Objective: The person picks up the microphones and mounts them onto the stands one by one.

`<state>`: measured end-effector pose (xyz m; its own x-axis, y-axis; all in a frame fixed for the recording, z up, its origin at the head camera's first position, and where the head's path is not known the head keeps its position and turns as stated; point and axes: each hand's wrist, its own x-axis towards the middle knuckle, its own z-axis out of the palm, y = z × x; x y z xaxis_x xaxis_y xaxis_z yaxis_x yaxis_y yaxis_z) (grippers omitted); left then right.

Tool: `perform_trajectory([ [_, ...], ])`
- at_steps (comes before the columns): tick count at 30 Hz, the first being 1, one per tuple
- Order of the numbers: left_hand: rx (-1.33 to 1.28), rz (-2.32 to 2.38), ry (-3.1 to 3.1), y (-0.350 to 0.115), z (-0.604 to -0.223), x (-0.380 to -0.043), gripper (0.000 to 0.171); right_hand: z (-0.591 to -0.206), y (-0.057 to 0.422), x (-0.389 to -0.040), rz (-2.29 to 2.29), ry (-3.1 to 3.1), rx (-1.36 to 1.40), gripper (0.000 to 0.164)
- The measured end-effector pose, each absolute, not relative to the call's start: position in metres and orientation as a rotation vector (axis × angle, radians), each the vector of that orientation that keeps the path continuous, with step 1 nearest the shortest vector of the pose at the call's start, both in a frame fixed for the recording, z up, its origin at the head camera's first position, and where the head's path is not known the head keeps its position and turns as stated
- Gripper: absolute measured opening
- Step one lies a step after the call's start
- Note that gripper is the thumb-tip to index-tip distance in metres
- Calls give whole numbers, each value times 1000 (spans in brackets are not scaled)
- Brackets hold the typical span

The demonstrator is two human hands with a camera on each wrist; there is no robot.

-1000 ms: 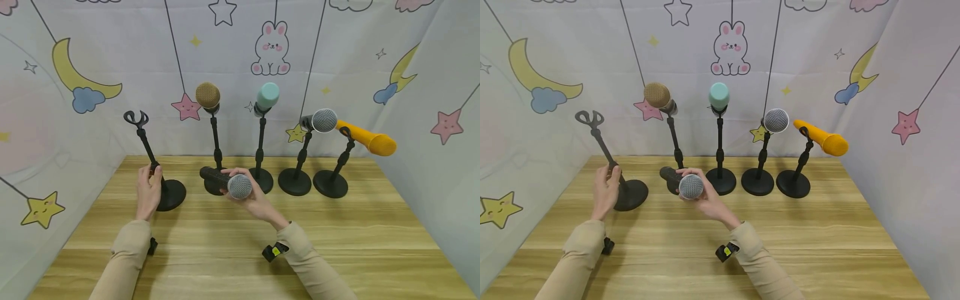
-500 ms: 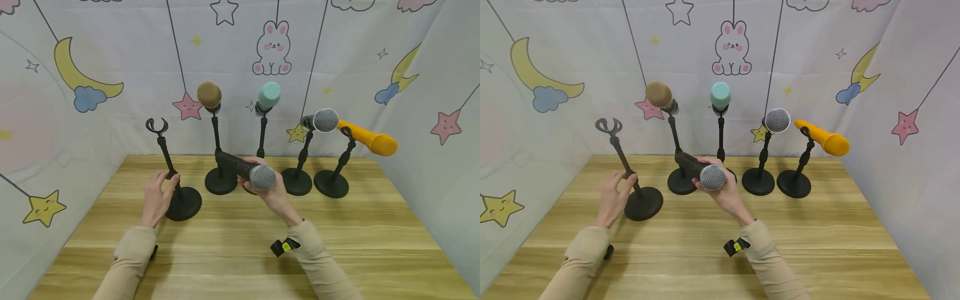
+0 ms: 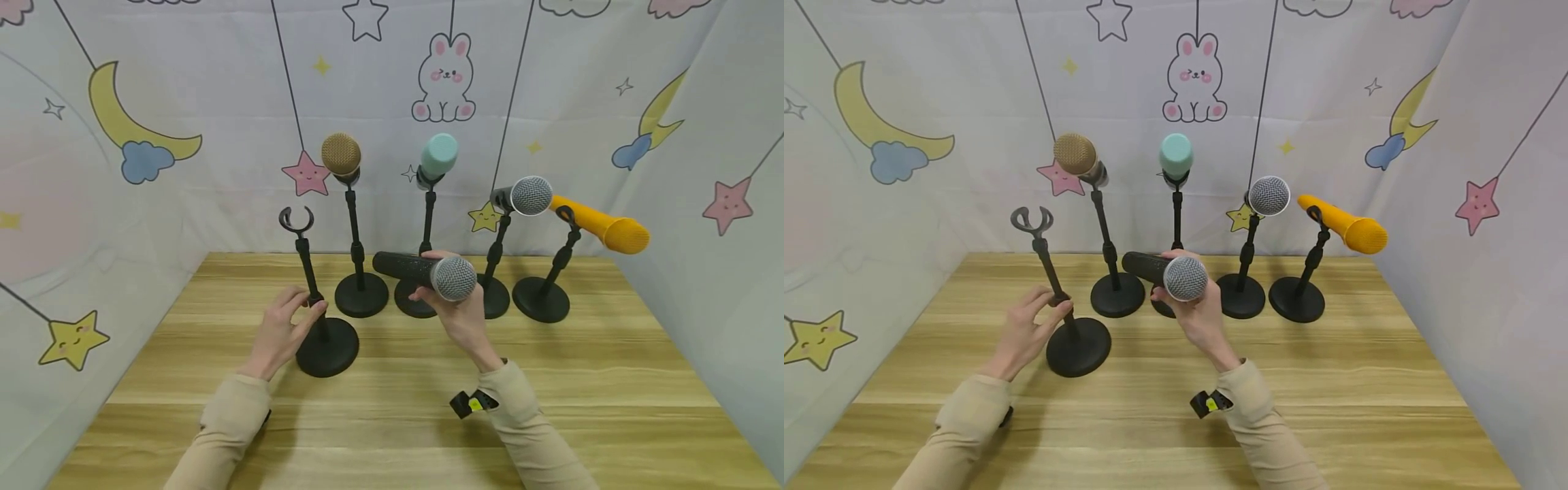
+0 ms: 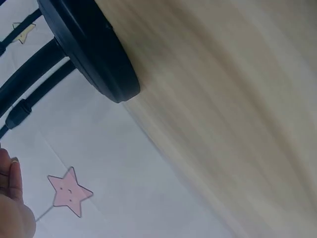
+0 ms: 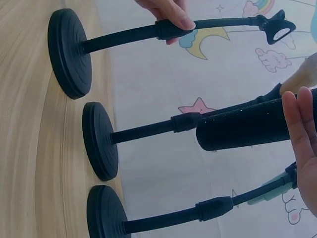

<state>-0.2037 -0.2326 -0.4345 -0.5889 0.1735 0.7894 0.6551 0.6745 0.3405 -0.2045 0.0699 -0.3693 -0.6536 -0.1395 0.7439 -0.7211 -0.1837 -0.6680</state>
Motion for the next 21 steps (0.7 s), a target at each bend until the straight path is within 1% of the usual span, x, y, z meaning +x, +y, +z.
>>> perform_trajectory([
  [3, -673, -806, -2144, -224, -432, -200, 29, -369, 71, -205, 1930, -1584, 995, 42],
  [8, -769, -792, -2117, -211, -431, -200, 46, -367, 76, -205, 1850, -1529, 962, 43],
  [11, -811, -781, -2113, -203, -429, -199, 51, -366, 79, -205, 1780, -1506, 934, 38],
  [13, -832, -764, -2114, -198, -427, -198, 53, -365, 81, -205, 1738, -1479, 905, 38],
  [14, -840, -756, -2117, -195, -427, -197, 53, -365, 81, -204, 1713, -1474, 882, 41],
  [18, -865, -748, -2128, -185, -425, -196, 50, -360, 83, -203, 1623, -1463, 801, 63],
  [21, -887, -767, -2137, -178, -425, -196, 45, -356, 84, -203, 1552, -1459, 763, 68],
])
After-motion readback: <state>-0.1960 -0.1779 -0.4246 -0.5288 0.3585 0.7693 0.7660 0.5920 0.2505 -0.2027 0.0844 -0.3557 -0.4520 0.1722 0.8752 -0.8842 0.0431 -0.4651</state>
